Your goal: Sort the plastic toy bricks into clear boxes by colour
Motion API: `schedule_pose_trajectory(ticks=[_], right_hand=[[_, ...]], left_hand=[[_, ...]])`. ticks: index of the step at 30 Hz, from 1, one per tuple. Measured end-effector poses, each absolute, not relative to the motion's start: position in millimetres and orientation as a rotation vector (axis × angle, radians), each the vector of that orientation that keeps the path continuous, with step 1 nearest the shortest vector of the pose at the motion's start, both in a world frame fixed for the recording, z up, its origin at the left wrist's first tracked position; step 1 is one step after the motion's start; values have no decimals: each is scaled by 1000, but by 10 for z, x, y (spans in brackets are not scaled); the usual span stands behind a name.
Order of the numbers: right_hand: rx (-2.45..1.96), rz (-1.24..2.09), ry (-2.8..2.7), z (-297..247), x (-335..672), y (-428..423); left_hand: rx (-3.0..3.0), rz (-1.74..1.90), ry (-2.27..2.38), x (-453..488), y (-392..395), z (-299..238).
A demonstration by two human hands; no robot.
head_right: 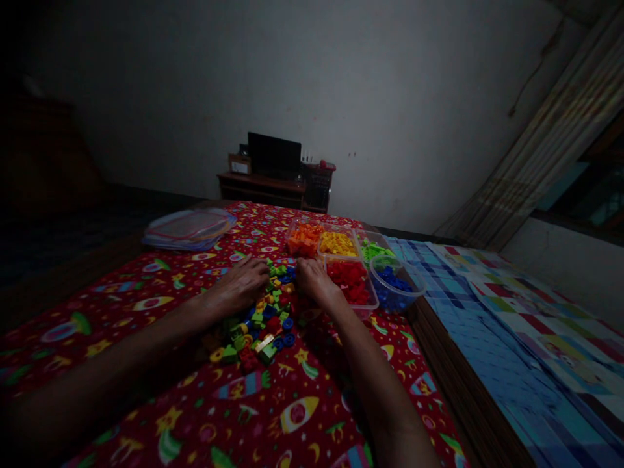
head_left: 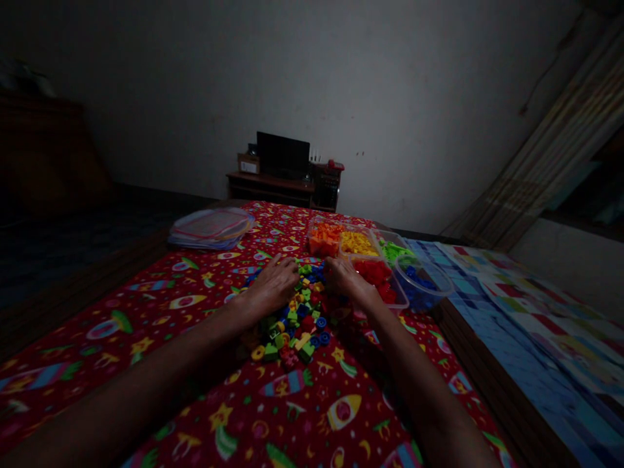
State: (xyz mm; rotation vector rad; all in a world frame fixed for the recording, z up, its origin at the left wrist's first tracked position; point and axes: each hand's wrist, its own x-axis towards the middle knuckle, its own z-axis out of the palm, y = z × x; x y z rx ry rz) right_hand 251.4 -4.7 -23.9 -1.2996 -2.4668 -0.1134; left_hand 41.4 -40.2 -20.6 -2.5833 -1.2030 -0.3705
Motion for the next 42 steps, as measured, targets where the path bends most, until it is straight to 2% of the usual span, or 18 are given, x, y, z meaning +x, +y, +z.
schedule_pose_trajectory(ticks=[6, 12, 15, 21, 29, 38, 42], right_hand=[[-1348, -69, -2489, -57, 2468, -49], [-1282, -7, -2461, 96, 2421, -166], [-1247, 42, -2471, 132, 2418, -210], [-1143, 249, -2447, 155, 2335, -193], [-928, 399, -2400, 164, 2276, -232], [-958, 354, -2430, 227, 2412, -192], [-1191, 165, -2263, 396, 2672, -146]], left_hand=[[-2396, -328, -1319, 403, -478, -104], [-2517, -378, -1377, 427, -473, 25], [-2649, -584, -1500, 357, -347, 27], [-2866, -1222, -2004, 276, -197, 11], [-2945, -1823, -2107, 412, -356, 62], [-2992, -1784, -1958, 318, -166, -29], [-3026, -1434, -1845, 270, -122, -40]])
